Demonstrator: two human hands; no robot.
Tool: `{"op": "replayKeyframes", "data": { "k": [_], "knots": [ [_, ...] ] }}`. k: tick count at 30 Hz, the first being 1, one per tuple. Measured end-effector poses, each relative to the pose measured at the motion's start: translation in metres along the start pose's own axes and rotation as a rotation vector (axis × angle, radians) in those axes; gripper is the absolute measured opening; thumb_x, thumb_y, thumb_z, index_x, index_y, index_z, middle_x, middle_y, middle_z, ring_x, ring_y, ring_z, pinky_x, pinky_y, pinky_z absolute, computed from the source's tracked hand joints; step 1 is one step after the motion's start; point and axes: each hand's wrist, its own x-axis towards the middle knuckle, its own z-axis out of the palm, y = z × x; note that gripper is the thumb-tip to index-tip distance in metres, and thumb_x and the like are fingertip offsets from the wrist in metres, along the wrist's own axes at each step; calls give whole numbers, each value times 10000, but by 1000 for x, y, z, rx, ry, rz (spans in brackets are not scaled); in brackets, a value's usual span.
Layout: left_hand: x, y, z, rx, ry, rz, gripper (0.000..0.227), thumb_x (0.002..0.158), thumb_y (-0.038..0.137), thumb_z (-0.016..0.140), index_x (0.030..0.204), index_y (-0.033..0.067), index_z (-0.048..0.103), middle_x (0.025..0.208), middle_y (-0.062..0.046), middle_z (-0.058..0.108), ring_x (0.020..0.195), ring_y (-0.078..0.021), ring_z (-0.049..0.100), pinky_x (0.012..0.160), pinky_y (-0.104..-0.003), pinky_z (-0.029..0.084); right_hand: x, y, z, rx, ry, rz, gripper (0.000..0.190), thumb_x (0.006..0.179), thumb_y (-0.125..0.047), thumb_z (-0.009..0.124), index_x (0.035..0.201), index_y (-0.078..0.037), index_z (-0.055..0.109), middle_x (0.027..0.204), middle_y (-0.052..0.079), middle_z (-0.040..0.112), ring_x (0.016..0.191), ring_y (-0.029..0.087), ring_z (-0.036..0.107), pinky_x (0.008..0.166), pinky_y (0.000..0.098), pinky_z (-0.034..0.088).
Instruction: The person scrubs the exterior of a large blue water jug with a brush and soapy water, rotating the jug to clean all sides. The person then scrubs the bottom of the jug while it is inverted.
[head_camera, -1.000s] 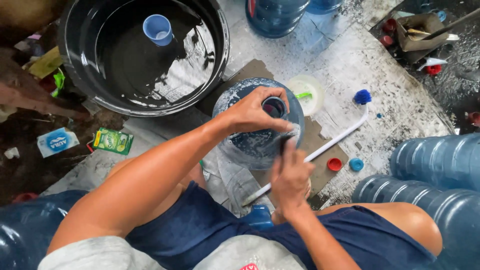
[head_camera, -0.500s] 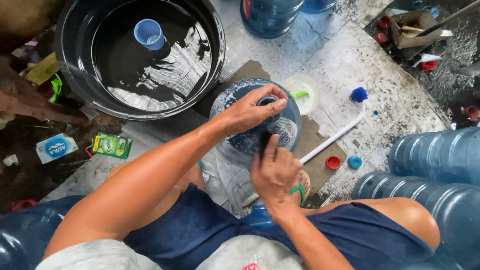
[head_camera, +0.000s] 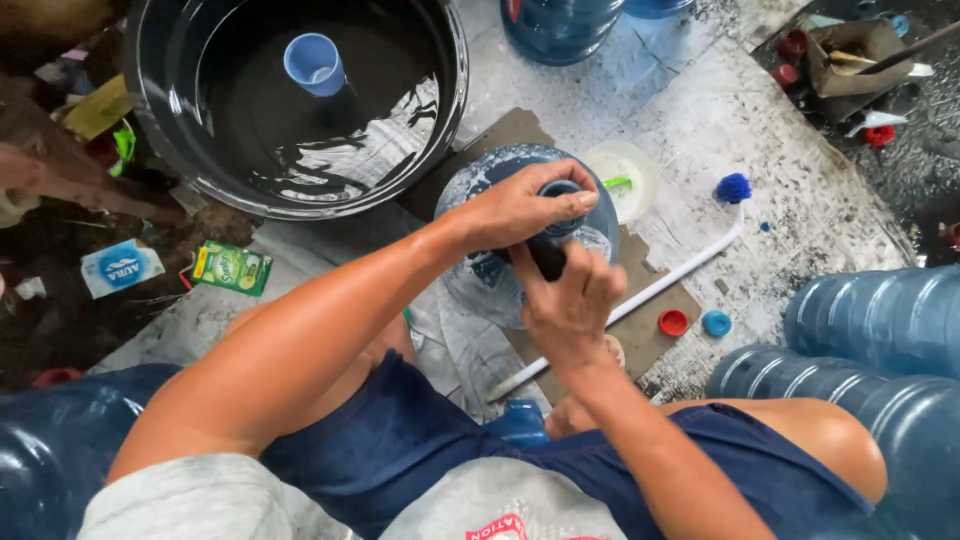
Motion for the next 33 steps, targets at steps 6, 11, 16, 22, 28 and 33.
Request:
{"op": "replayKeyframes", "data": {
  "k": [6,11,16,22,28,33],
  "knots": [
    [-5,9,-5,81,-51,-56,322,890,404,542,925,108,663,882,-161,661,873,-310,647,818,-455,494,-44,-20,-11,367,-117,-53,398,907,-143,385,1183,-293,630,943,108,466,839,293,455,762,420,320],
    [-10,22,-3,86,-20,-28,308,893,385,550,919,105,675,882,-153,646,841,-295,636,793,-443,501,-131,8,20,375,-86,89,335,906,-165,440,1109,-294,674,1000,82,502,904,274,488,826,378,338],
    [-9,11,3,60,-1,-16,305,889,376,558,898,91,666,879,-140,622,817,-258,616,766,-428,496,-76,25,15,507,41,570,442,854,2,622,1292,-44,585,899,143,413,830,356,472,806,375,409],
    [-11,12,5,53,39,-35,302,886,380,581,895,94,677,844,-98,604,794,-187,584,740,-387,493,-137,-43,-1,383,16,420,265,890,-229,599,1099,-102,700,997,158,513,891,308,515,1051,491,230],
    [-6,9,10,46,131,19,218,861,319,626,846,107,675,732,-61,588,707,-112,545,662,-304,469,-107,-25,21,224,-26,1118,407,897,-166,606,1302,-149,573,834,173,574,722,401,572,771,459,432],
    [-13,7,7,15,146,14,237,883,329,609,841,106,679,701,-51,588,674,-109,527,635,-293,449,-109,-54,-3,573,-192,1829,405,848,-206,606,1241,-109,592,1293,289,478,1000,430,575,708,415,558]
  ]
}}
